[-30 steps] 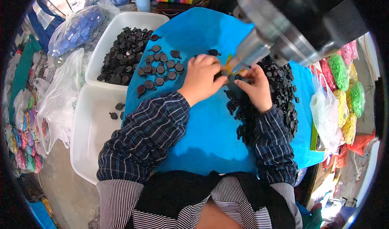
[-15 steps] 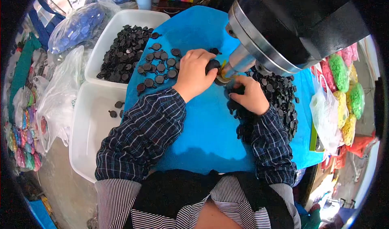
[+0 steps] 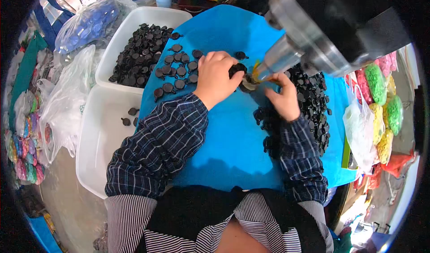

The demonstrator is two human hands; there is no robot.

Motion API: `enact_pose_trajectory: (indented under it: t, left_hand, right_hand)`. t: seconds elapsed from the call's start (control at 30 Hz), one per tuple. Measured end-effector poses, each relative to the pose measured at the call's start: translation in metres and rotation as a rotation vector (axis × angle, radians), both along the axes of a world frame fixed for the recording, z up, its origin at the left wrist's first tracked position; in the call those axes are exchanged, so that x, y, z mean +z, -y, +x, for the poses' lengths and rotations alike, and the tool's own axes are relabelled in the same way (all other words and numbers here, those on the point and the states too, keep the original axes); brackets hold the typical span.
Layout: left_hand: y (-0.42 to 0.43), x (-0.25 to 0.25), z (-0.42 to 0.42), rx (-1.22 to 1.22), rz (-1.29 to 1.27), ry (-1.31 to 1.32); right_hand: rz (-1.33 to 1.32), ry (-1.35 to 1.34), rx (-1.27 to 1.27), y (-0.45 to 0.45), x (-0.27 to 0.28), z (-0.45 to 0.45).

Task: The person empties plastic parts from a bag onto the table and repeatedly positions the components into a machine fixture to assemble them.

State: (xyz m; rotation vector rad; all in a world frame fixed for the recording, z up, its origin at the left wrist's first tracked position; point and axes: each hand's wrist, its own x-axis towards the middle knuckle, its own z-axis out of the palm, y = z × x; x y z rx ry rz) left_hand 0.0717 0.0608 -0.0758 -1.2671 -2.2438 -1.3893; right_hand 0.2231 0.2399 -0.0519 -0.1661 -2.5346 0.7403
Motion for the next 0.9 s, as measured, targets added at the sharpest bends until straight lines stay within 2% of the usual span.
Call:
enact_pose_trajectory:
  t: [0.03,0.07,0.17,0.2,0.3,0.33,0.43,0.47,0.57,0.6,0.7,0.73,0.83,0.87,0.9]
  left_hand:
    - [-0.001,0.001,0.0,0.001,-0.004,-0.001]
    - [-0.002,0.002,0.0,0.004,-0.006,-0.001]
    - [-0.004,0.004,0.004,0.026,0.034,-0.035]
    - [-0.005,0.005,0.005,0.038,0.059,-0.052]
    - [-0.002,0.005,0.002,-0.041,0.065,-0.045]
    - [-0.002,0.006,0.001,-0.08,0.07,-0.039]
    - [-0.01,0.004,0.007,-0.161,0.1,-0.111]
    - [-0.011,0.004,0.009,-0.201,0.113,-0.146]
    - [-0.012,0.006,0.007,-0.114,0.053,-0.133]
    - [-0.012,0.007,0.008,-0.07,0.03,-0.124]
    - [-0.005,0.006,0.003,-0.036,0.052,-0.066]
    - [-0.002,0.004,0.002,-0.017,0.06,-0.034]
    - [-0.005,0.003,0.001,-0.005,0.037,-0.043]
    - [-0.006,0.002,0.001,-0.003,0.023,-0.047]
    - [-0.006,0.001,0.001,-0.001,0.021,-0.048]
  right_hand:
    - [0.17,0.064,0.022,-0.004,0.007,0.006]
    - [0.171,0.068,0.022,0.002,0.015,0.01]
    - [0.477,0.331,0.194,0.023,0.036,0.029]
    - [0.479,0.334,0.189,0.023,0.038,0.031]
    - [0.256,0.523,0.086,0.016,0.031,0.026]
    - [0.258,0.521,0.085,0.013,0.03,0.025]
    - [-0.504,0.37,-0.057,0.001,0.023,0.025]
    - [-0.503,0.368,-0.061,0.0,0.018,0.021]
    - [-0.856,-0.121,0.149,0.003,-0.005,0.0]
    - [-0.851,-0.123,0.142,0.007,-0.009,-0.003]
    - [-0.613,-0.051,0.005,0.02,-0.016,-0.02]
    - [-0.614,-0.046,0.006,0.02,-0.011,-0.016]
    - [0.129,0.096,-0.092,0.018,0.018,0.008]
    - [0.126,0.098,-0.091,0.027,0.024,0.013]
    - [0.192,0.247,-0.06,0.04,0.029,0.018]
